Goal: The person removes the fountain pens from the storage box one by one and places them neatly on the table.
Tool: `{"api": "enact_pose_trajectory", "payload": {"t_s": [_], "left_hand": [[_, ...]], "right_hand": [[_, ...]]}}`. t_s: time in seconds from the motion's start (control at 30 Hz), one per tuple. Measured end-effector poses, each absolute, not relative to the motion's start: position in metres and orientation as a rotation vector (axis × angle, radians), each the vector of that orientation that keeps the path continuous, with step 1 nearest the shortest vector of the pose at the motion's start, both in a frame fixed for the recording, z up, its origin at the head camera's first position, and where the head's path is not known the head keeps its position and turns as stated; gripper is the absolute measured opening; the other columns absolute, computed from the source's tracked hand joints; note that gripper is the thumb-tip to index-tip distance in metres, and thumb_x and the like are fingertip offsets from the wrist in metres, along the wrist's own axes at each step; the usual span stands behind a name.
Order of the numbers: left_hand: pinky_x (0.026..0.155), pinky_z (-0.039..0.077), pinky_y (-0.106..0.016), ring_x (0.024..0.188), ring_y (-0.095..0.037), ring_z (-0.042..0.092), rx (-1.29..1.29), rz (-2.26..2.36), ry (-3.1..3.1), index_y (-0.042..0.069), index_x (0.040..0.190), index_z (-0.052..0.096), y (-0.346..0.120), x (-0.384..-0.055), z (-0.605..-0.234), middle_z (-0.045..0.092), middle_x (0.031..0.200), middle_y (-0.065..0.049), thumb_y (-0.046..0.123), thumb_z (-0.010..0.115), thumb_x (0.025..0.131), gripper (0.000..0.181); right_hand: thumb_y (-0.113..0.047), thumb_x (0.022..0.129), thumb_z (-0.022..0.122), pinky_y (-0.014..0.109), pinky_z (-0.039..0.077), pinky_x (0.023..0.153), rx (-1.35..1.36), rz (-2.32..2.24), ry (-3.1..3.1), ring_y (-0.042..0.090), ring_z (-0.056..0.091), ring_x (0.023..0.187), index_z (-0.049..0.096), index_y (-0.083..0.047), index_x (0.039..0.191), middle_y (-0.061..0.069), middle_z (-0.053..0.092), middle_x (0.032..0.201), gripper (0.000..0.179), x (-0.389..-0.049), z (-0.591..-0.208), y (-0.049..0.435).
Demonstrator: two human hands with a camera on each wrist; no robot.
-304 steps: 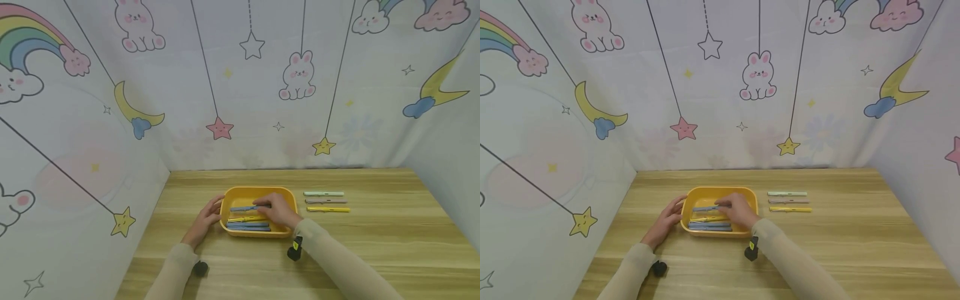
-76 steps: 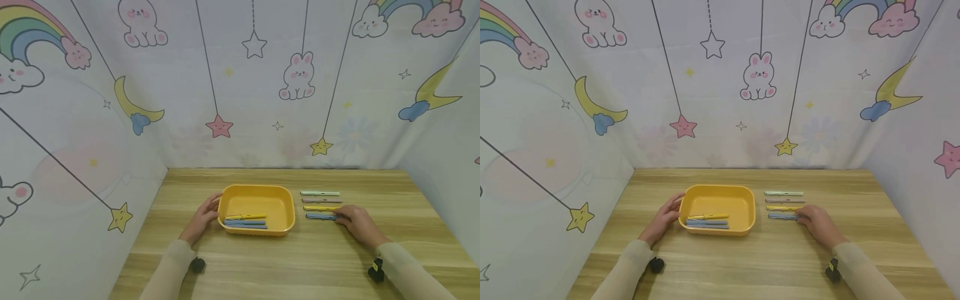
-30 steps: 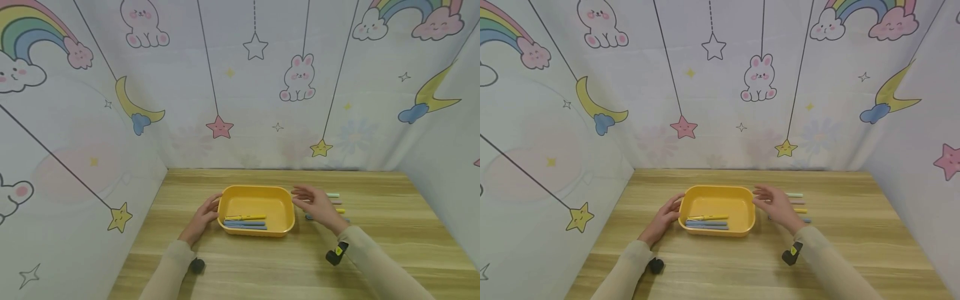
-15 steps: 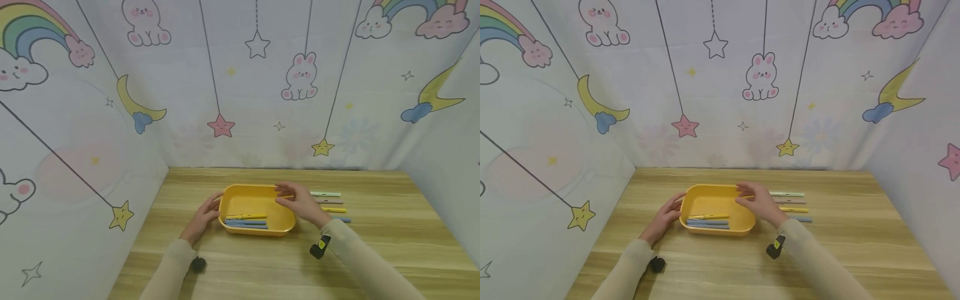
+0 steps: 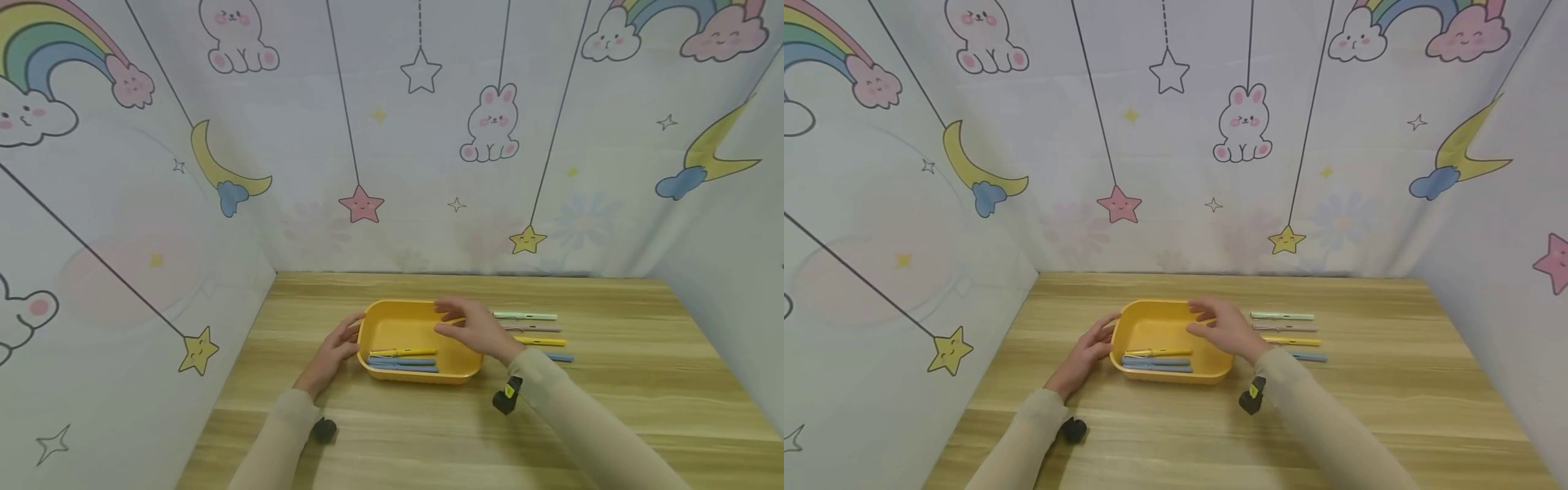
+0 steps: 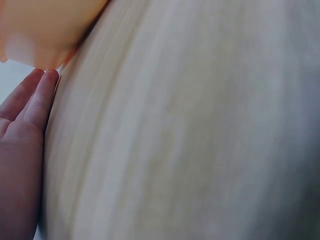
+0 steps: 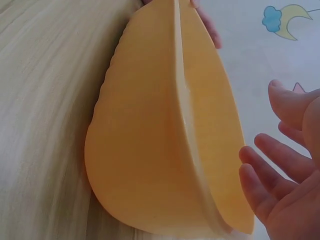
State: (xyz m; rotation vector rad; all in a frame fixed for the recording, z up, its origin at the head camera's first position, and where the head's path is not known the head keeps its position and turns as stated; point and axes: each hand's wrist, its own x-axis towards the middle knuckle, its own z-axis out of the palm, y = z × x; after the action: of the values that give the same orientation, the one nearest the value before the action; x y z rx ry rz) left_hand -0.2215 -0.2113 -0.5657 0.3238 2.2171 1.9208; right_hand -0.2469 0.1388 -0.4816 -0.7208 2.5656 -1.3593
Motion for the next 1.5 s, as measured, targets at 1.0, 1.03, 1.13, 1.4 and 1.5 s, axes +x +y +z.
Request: {"api": "enact_pose_trajectory", "payload": {"t_s": [1.0,1.03,1.13,1.4,1.5], "left_hand": [[0.120,0.033,-0.059,0.145,-0.036,0.050,0.364,1.917,2.213,0.033,0.159,0.043,-0.211,-0.224,-0.566,0.046,0.162,-0.013,0.017,0.057,0.104,0.059],[0.120,0.033,-0.059,0.145,-0.036,0.049,0.363,1.916,2.213,0.033,0.159,0.043,-0.211,-0.224,-0.566,0.046,0.162,-0.013,0.016,0.057,0.104,0.059],[0.120,0.033,-0.059,0.145,-0.036,0.049,0.357,1.924,2.206,0.032,0.159,0.043,-0.211,-0.223,-0.566,0.046,0.162,-0.013,0.015,0.057,0.104,0.059],[0.120,0.033,-0.060,0.147,-0.036,0.047,0.333,1.919,2.226,0.033,0.158,0.045,-0.211,-0.222,-0.566,0.047,0.162,-0.012,0.014,0.057,0.103,0.059],[0.120,0.033,-0.059,0.146,-0.035,0.048,0.331,1.925,2.225,0.033,0.158,0.045,-0.211,-0.222,-0.566,0.047,0.161,-0.012,0.014,0.058,0.103,0.059]], "right_hand": [[-0.017,0.096,0.078,0.047,0.056,0.099,-0.788,-0.975,2.516,0.028,0.071,0.113,0.073,-0.010,0.129,0.010,0.075,0.120,0.035,-0.257,-0.498,0.102],[-0.016,0.095,0.078,0.046,0.056,0.098,-0.793,-0.956,2.515,0.027,0.071,0.112,0.074,-0.010,0.128,0.009,0.076,0.119,0.033,-0.257,-0.499,0.101],[-0.014,0.095,0.077,0.046,0.056,0.098,-0.820,-0.906,2.513,0.026,0.071,0.109,0.075,-0.010,0.127,0.009,0.076,0.116,0.032,-0.256,-0.501,0.099],[-0.011,0.095,0.077,0.045,0.058,0.094,-0.818,-0.920,2.513,0.025,0.071,0.105,0.076,-0.007,0.123,0.008,0.077,0.113,0.029,-0.254,-0.506,0.096],[-0.009,0.094,0.077,0.044,0.059,0.091,-0.834,-0.928,2.528,0.025,0.072,0.102,0.078,-0.006,0.120,0.008,0.078,0.110,0.025,-0.253,-0.507,0.094]]}}
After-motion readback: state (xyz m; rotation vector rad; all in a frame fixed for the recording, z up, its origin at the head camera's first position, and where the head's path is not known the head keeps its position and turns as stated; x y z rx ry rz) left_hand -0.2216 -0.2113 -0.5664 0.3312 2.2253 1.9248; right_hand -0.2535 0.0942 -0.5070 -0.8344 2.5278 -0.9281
